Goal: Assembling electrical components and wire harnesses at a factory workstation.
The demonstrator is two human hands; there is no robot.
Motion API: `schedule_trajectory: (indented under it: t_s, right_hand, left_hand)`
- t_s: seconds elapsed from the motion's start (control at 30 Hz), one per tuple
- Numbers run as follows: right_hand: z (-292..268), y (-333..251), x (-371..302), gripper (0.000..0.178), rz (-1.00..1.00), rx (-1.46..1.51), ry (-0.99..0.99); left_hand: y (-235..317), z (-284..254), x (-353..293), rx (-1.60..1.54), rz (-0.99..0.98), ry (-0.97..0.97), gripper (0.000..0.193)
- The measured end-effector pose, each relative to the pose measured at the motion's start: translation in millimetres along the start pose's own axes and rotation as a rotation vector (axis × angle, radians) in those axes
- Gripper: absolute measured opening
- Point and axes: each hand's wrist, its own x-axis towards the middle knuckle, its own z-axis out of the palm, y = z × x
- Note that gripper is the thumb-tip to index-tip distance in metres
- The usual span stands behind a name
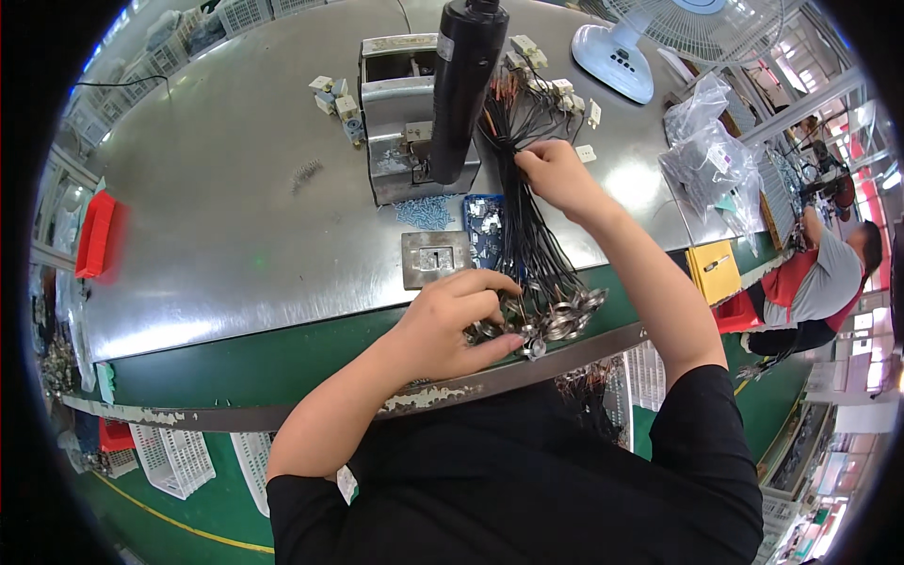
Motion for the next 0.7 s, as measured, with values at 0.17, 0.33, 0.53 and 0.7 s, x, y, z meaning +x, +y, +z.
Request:
schedule_trajectory:
  t_s: [0.17, 0.33, 0.53, 0.7]
  right_hand:
    - [5, -9, -17, 0.039, -0.024, -0.160, -0.079]
    - [-3, -5, -23, 0.039, -0.092, -0.210, -0.139]
    - [-23, -4, -39, 0.028, 0.150, 0.582, -0.184]
    - [-22, 6, -52, 0.025, 0.130, 0.385, -0.346]
  left_hand:
    - [8, -5, 18, -0.086, -0.221, -0.093, 0.036]
    - [8, -3, 44, 0.241, 0.003, -0.305, 0.056]
    - [6, -26, 45, 0.242, 0.075, -0.335, 0.059]
    - [-6, -32, 39, -0.013, -0.003, -0.378, 0.079]
